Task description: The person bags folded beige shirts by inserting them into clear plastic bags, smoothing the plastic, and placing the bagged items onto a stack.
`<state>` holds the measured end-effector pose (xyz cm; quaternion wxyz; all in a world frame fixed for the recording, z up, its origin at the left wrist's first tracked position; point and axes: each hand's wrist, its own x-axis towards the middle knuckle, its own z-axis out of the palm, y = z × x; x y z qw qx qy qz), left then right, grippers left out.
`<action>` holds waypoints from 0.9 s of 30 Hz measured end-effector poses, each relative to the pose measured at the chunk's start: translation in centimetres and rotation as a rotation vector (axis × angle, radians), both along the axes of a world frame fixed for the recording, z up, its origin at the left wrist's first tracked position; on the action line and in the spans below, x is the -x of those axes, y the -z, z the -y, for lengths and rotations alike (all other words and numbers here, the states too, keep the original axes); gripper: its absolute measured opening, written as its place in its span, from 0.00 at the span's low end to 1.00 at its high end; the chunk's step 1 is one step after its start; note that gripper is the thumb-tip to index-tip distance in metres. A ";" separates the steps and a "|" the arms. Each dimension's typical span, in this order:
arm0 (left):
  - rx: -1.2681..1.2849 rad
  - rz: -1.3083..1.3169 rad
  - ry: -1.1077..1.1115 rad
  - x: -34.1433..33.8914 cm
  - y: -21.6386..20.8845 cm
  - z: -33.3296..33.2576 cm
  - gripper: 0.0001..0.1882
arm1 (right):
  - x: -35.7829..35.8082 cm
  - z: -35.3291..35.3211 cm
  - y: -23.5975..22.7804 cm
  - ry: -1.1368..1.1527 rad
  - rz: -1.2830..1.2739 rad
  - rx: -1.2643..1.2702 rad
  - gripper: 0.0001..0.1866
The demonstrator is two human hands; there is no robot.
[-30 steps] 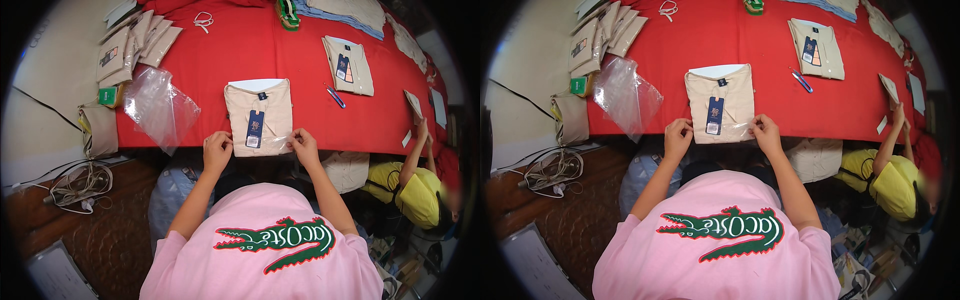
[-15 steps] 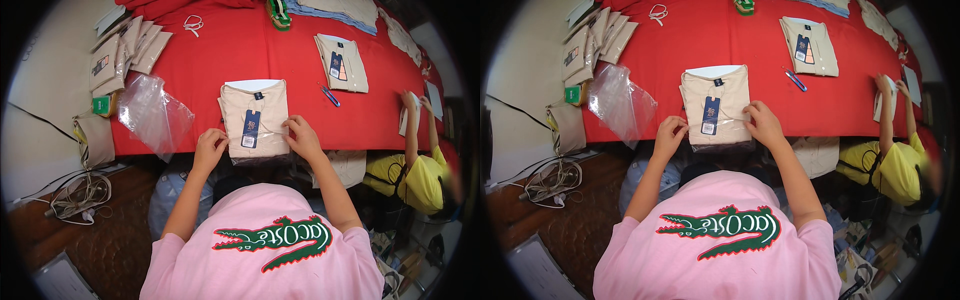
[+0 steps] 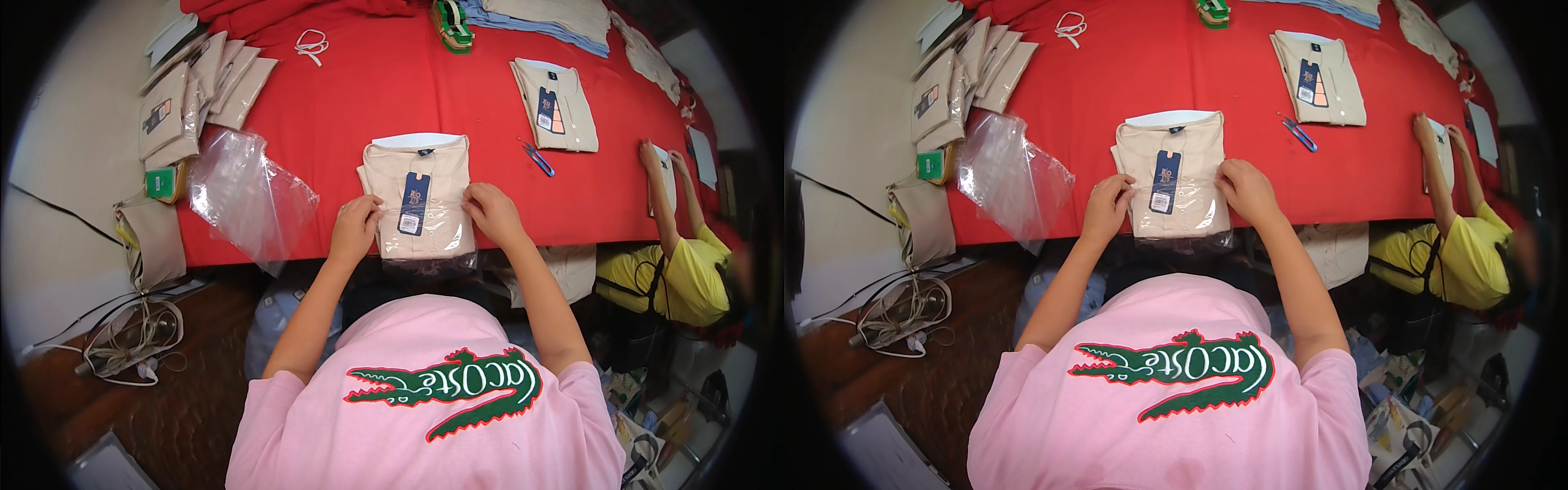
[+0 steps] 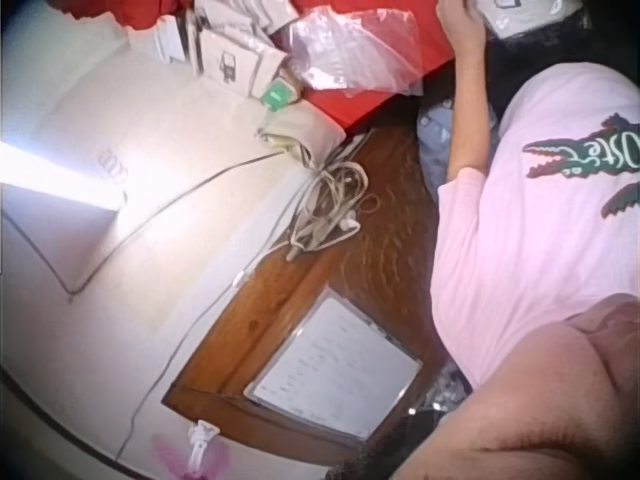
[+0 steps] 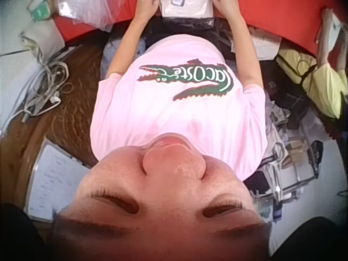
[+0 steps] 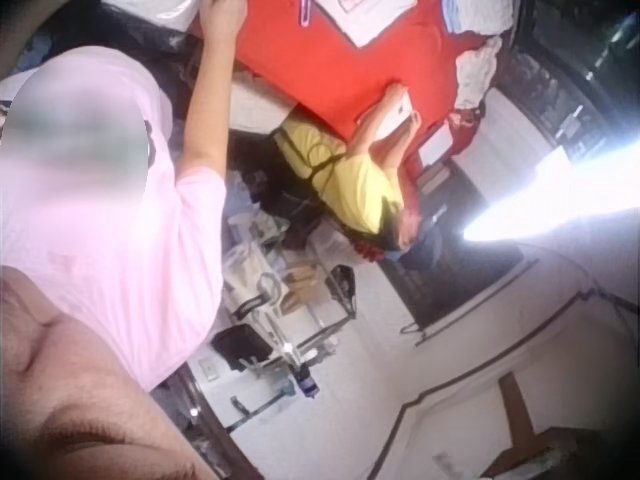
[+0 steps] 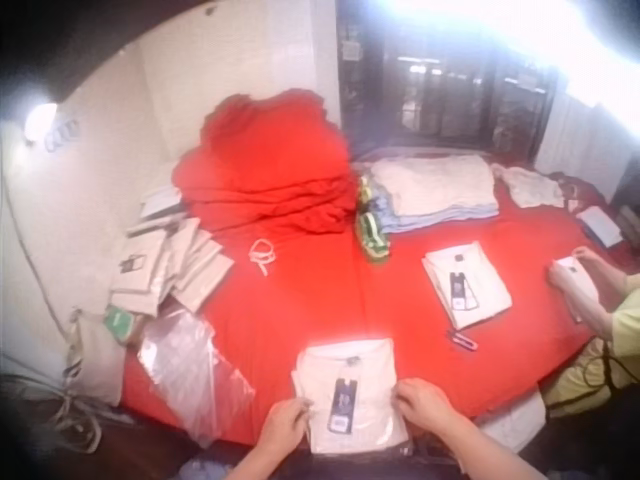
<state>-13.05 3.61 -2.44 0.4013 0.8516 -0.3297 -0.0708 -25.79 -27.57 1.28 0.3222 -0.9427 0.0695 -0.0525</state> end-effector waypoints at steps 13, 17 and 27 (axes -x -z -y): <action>0.104 -0.203 -0.003 -0.2 -1.8 -1.6 0.08 | -7.8 0.4 -1.7 -0.043 0.161 -0.066 0.23; -0.023 -0.371 -0.056 0.1 -2.8 -1.7 0.08 | -16.2 -2.6 -0.4 0.050 -0.105 0.097 0.25; -0.110 -0.471 -0.216 -0.2 -3.5 -1.2 0.08 | -19.0 -6.6 2.4 -0.356 -0.292 -0.149 0.13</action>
